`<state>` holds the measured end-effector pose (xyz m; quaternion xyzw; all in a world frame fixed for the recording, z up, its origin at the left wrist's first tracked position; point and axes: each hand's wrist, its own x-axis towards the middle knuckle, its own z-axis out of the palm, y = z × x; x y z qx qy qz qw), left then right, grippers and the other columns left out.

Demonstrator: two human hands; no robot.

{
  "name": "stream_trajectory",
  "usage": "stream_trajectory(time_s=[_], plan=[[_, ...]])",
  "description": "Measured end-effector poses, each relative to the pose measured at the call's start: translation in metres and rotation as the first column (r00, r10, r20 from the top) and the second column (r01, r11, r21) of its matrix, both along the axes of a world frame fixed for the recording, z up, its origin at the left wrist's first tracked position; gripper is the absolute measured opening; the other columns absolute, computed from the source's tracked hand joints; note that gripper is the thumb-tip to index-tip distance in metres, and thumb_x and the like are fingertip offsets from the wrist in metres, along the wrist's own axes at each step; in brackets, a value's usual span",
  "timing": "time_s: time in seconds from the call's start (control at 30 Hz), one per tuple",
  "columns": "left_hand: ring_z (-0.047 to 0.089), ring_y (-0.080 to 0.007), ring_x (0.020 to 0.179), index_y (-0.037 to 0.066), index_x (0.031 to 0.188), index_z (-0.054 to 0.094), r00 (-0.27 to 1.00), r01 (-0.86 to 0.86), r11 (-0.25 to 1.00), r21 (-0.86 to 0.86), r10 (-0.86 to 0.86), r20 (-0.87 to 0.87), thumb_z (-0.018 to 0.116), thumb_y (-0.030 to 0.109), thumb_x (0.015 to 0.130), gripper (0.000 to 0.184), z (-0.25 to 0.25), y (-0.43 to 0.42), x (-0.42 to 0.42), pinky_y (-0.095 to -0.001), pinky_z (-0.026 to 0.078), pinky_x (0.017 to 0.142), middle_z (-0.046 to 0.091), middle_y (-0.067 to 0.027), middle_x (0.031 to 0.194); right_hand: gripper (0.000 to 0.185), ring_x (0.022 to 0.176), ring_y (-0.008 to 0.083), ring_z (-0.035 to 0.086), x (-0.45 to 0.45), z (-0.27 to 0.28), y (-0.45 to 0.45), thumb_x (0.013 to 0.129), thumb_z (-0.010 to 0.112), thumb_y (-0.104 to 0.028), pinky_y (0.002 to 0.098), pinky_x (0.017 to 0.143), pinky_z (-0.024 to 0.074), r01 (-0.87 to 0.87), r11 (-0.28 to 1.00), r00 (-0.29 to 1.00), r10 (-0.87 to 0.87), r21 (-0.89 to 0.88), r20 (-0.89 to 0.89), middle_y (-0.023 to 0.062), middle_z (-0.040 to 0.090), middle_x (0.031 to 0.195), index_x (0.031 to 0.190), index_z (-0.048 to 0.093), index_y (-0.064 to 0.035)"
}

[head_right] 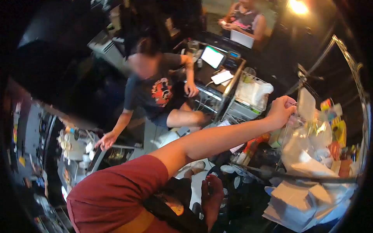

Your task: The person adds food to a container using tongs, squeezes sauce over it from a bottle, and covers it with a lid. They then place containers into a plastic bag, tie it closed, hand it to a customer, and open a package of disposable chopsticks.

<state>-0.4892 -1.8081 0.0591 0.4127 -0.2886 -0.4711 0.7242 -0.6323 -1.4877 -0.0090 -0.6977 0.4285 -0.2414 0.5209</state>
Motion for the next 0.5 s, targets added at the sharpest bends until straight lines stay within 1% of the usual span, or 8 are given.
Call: stream_trajectory(time_s=[0.1, 0.13, 0.23, 0.27, 0.33, 0.37, 0.47, 0.5], plan=[[0.073, -0.0212, 0.073, -0.003, 0.126, 0.056, 0.981, -0.017, 0.998, -0.058, 0.005, -0.193, 0.062, 0.001, 0.098, 0.028, -0.006, 0.045, 0.048, -0.0348, 0.065, 0.06, 0.069, -0.0115, 0.093, 0.035, 0.099, 0.0219, 0.069, 0.023, 0.016, 0.007, 0.093, 0.071, -0.001, 0.0346, 0.091, 0.0539, -0.098, 0.995, 0.995, 0.099, -0.014, 0.029, 0.0137, 0.07, 0.111, 0.126, 0.063, 0.001], [0.074, -0.023, 0.079, -0.002, 0.134, 0.052, 0.97, 0.01, 0.999, -0.052, -0.022, -0.242, 0.063, 0.002, 0.098, 0.038, -0.01, 0.061, 0.063, -0.0365, 0.066, 0.066, 0.069, -0.0124, 0.1, 0.035, 0.099, 0.0216, 0.068, 0.033, 0.015, 0.011, 0.094, 0.071, -0.001, 0.0342, 0.091, 0.0536, -0.108, 0.993, 0.991, 0.111, -0.04, 0.074, 0.0141, 0.069, 0.111, 0.127, 0.062, 0.0021], [0.074, -0.0236, 0.083, -0.001, 0.139, 0.05, 0.931, -0.04, 0.999, -0.026, 0.028, -0.365, 0.063, 0.004, 0.099, 0.042, -0.004, 0.122, 0.096, -0.0369, 0.066, 0.07, 0.069, -0.0123, 0.104, 0.035, 0.102, 0.0213, 0.067, 0.053, 0.015, 0.031, 0.095, 0.069, 0.0, 0.0334, 0.092, 0.0529, -0.068, 0.993, 0.984, 0.082, -0.095, 0.155, 0.0153, 0.069, 0.112, 0.129, 0.06, 0.0045], [0.072, -0.0204, 0.077, 0.001, 0.134, 0.055, 0.909, -0.048, 0.997, -0.062, 0.018, -0.416, 0.059, 0.002, 0.1, 0.034, -0.001, 0.153, 0.109, -0.0358, 0.064, 0.063, 0.067, -0.0094, 0.1, 0.035, 0.102, 0.0213, 0.066, 0.061, 0.023, 0.042, 0.095, 0.069, 0.0, 0.0334, 0.092, 0.0528, -0.038, 0.995, 0.985, 0.053, -0.092, 0.164, 0.0154, 0.068, 0.113, 0.129, 0.059, 0.0048], [0.073, -0.0228, 0.086, 0.001, 0.139, 0.053, 0.93, -0.09, 0.989, -0.115, 0.043, -0.366, 0.062, 0.007, 0.102, 0.039, -0.015, 0.234, 0.132, -0.0369, 0.065, 0.071, 0.069, -0.0107, 0.107, 0.032, 0.101, 0.0205, 0.065, 0.078, 0.028, 0.072, 0.097, 0.067, -0.001, 0.0332, 0.092, 0.053, -0.002, 0.997, 0.971, 0.021, -0.078, 0.237, 0.0144, 0.068, 0.111, 0.127, 0.059, 0.0056], [0.074, -0.024, 0.09, 0.001, 0.142, 0.052, 0.937, -0.123, 0.983, -0.135, 0.07, -0.343, 0.063, 0.01, 0.102, 0.042, -0.026, 0.28, 0.14, -0.0374, 0.066, 0.074, 0.07, -0.0114, 0.111, 0.03, 0.094, 0.0197, 0.068, 0.074, 0.007, 0.076, 0.102, 0.059, -0.009, 0.0308, 0.084, 0.0546, -0.096, 0.845, 0.982, 0.166, -0.526, 0.087, 0.0139, 0.066, 0.109, 0.128, 0.056, 0.0054], [0.074, -0.0242, 0.093, 0.003, 0.14, 0.054, 0.911, -0.413, 0.909, -0.055, 0.413, -0.011, 0.064, 0.013, 0.103, 0.039, -0.078, 0.454, 0.158, -0.0385, 0.066, 0.079, 0.07, -0.0111, 0.113, 0.032, 0.076, 0.0194, 0.064, 0.081, -0.006, 0.135, 0.1, 0.065, -0.02, 0.0292, 0.072, 0.0518, 0.163, 0.941, 0.927, -0.042, -0.298, 0.373, 0.017, 0.065, 0.099, 0.12, 0.057, 0.0038], [0.074, -0.0242, 0.095, 0.004, 0.139, 0.055, 0.865, -0.5, 0.866, 0.012, 0.498, 0.057, 0.064, 0.013, 0.104, 0.037, -0.086, 0.526, 0.156, -0.0389, 0.065, 0.081, 0.069, -0.011, 0.112, 0.032, 0.071, 0.0182, 0.059, 0.082, -0.017, 0.155, 0.099, 0.066, -0.02, 0.0283, 0.068, 0.0489, 0.17, 0.937, 0.852, 0.016, -0.305, 0.524, 0.0161, 0.063, 0.092, 0.118, 0.056, 0.0037]])
